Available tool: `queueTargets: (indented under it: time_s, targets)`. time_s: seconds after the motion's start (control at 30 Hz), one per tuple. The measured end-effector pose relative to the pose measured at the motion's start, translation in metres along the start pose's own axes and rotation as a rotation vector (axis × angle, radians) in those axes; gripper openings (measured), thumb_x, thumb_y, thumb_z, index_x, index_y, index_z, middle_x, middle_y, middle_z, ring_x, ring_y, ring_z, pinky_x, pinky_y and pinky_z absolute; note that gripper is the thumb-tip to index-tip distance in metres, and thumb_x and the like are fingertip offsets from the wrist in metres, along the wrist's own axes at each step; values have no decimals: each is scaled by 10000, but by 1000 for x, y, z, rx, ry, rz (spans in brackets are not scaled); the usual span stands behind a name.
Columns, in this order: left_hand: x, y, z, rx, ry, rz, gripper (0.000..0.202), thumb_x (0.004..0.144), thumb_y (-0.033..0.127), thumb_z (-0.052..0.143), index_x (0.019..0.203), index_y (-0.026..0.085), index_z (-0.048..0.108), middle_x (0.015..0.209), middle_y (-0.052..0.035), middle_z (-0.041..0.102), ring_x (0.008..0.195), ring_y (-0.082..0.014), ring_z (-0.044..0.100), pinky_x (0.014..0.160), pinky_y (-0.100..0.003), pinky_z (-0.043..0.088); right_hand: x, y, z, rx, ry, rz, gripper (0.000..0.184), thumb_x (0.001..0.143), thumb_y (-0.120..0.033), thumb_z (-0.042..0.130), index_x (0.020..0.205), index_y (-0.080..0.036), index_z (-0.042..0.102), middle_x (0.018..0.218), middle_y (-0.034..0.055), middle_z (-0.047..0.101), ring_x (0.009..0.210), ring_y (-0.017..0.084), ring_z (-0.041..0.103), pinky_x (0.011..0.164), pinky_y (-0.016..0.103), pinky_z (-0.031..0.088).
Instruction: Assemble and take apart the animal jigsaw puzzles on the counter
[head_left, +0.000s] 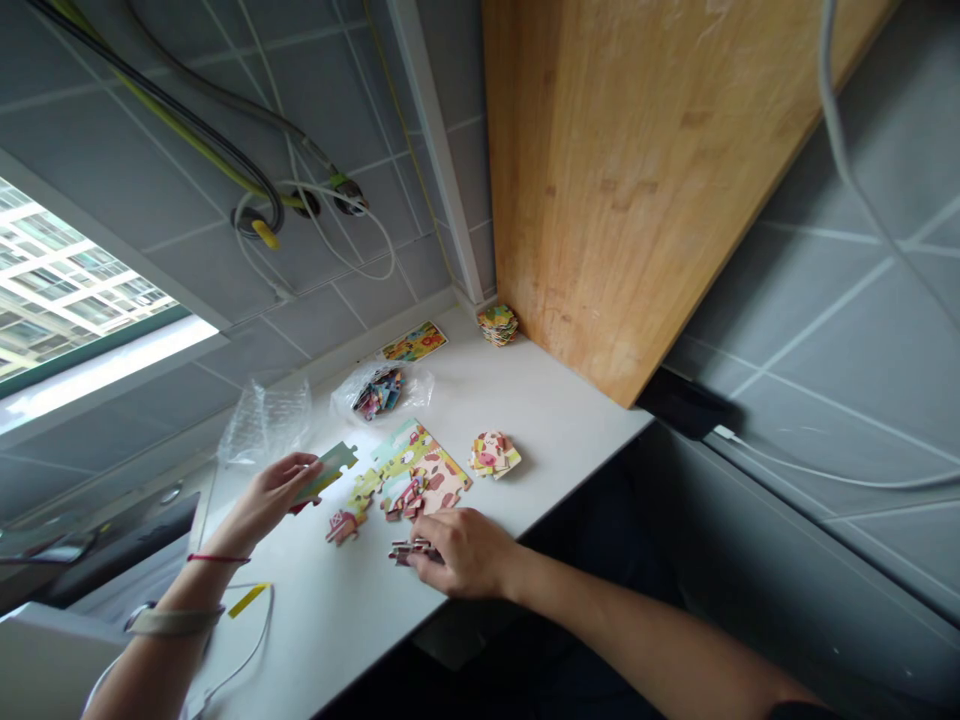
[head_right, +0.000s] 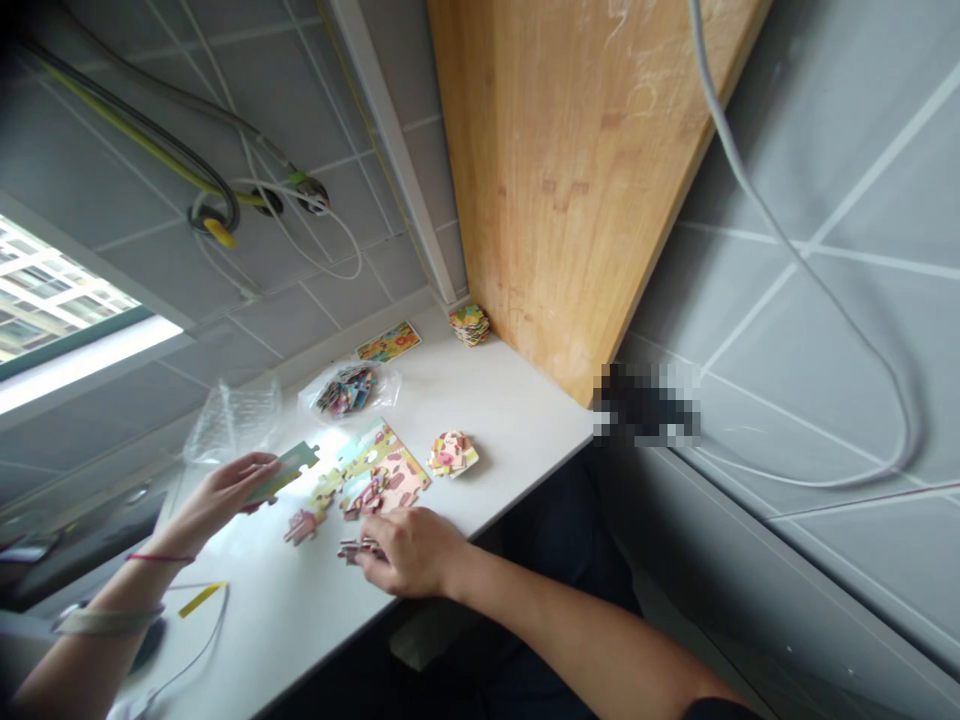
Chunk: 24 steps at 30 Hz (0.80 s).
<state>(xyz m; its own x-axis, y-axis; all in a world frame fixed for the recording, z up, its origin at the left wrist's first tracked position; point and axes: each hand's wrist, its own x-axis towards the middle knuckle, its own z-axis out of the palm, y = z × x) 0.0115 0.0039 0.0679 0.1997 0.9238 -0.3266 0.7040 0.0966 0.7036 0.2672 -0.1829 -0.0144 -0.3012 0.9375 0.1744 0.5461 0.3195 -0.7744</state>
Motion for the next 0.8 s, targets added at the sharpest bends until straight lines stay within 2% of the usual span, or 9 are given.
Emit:
queueTargets:
  time_s: [0.13, 0.2, 0.27, 0.33, 0.4, 0.47, 0.53, 0.67, 0.8]
  targets:
    - [-35, 9, 1, -97, 25, 103, 645, 704, 745, 771, 1010, 192, 640, 795, -17, 715, 643, -199, 676, 548, -261, 508, 2, -1, -6, 191, 52, 33, 254, 1000, -331, 625, 1217, -214, 686, 1128, 84, 784, 1021, 232, 747, 893, 304, 545]
    - [-60, 10, 12, -171, 96, 150, 589, 768, 727, 743, 1035, 211, 640, 747, -2, 687, 604, -182, 624, 533, -269, 501, 3, -1, -7, 293, 113, 36, 298, 998, -290, 625, 1283, -220, 675, 1210, 82, 773, 1111, 230, 733, 988, 323, 535]
    - [-88, 11, 31, -230, 154, 155, 549, 800, 706, 736, 1030, 218, 632, 716, 3, 676, 563, -171, 584, 493, -262, 468, 3, 0, -8, 367, 181, 51, 333, 983, -278, 638, 1308, -217, 681, 1264, 88, 761, 1178, 240, 714, 1051, 350, 521]
    - [-111, 9, 55, -274, 125, 144, 486, 841, 659, 730, 1006, 212, 633, 675, 4, 656, 574, -174, 598, 498, -252, 468, 4, 2, -7, 436, 215, 84, 361, 979, -307, 645, 1325, -217, 689, 1261, 90, 763, 1098, 235, 743, 1009, 354, 556]
    - [-126, 6, 79, -319, 88, 107, 479, 862, 663, 706, 999, 210, 630, 722, -14, 681, 562, -175, 615, 491, -258, 483, 5, 4, -6, 537, 189, 132, 406, 994, -380, 629, 1363, -216, 678, 1160, 90, 783, 857, 199, 771, 834, 328, 615]
    - [-133, 3, 99, -343, 69, 89, 511, 832, 688, 720, 968, 202, 639, 762, -32, 687, 578, -195, 649, 467, -268, 493, 5, 7, -4, 662, 145, 178, 475, 1014, -473, 592, 1401, -205, 657, 1023, 84, 782, 647, 157, 727, 650, 291, 611]
    - [-134, 1, 112, -352, 73, 82, 510, 827, 687, 728, 951, 199, 645, 764, -33, 683, 586, -199, 658, 473, -274, 511, 6, 8, -3, 770, 124, 212, 554, 1014, -568, 562, 1410, -192, 656, 921, 75, 759, 588, 148, 699, 574, 276, 593]
    - [-131, -2, 121, -342, 68, 106, 488, 843, 677, 720, 928, 202, 647, 757, -31, 683, 593, -192, 655, 493, -269, 521, 6, 8, -5, 867, 95, 226, 669, 981, -702, 530, 1389, -194, 681, 817, 52, 720, 597, 154, 693, 593, 290, 600]
    - [-125, -4, 124, -297, 22, 161, 513, 822, 701, 724, 947, 209, 653, 747, -28, 687, 596, -206, 672, 470, -269, 515, 4, 8, -6, 810, 68, 180, 682, 966, -692, 575, 1400, -175, 674, 805, 46, 715, 620, 154, 696, 608, 272, 580]
